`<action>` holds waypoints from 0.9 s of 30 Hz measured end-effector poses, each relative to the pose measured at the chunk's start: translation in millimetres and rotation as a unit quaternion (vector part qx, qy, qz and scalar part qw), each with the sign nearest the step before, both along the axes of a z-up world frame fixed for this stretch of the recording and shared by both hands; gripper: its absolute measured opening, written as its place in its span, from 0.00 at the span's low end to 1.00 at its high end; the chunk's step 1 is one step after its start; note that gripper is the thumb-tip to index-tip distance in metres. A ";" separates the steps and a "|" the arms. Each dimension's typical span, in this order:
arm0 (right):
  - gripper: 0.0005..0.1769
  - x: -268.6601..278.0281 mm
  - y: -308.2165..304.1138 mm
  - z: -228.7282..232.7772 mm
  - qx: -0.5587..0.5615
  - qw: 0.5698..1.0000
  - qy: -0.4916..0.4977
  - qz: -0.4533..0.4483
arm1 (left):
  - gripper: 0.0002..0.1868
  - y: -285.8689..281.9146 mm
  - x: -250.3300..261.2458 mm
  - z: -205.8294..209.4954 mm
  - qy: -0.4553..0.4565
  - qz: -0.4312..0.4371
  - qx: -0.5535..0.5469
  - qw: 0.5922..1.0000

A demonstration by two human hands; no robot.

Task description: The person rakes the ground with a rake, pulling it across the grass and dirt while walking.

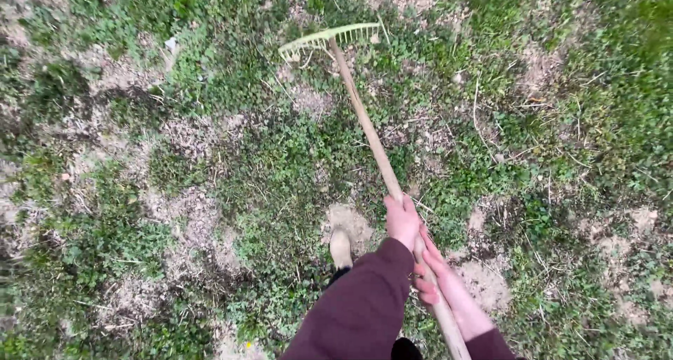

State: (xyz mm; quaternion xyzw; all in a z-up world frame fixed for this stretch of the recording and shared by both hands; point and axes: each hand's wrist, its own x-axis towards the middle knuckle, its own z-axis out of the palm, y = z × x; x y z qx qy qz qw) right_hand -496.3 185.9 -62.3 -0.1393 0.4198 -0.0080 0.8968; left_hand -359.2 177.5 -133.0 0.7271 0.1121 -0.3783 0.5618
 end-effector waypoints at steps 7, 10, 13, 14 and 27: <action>0.38 -37.1 20.6 5.3 -0.001 1.000 0.023 0.008 | 0.10 18.5 -38.7 21.1 0.085 0.072 -0.084 0.990; 0.39 -20.7 23.1 19.8 0.016 1.000 -0.021 0.003 | 0.08 17.3 -26.3 12.1 0.097 0.116 -0.134 0.979; 0.39 18.9 22.6 40.2 -0.043 0.999 0.005 0.026 | 0.10 15.9 12.4 17.6 0.006 0.091 -0.107 0.990; 0.39 29.8 21.0 38.5 -0.056 0.998 -0.009 0.039 | 0.10 15.3 25.5 20.9 0.005 0.099 -0.115 0.988; 0.41 274.5 0.7 76.9 -0.110 0.984 -0.095 0.105 | 0.12 14.6 280.3 90.7 -0.033 0.140 -0.186 0.972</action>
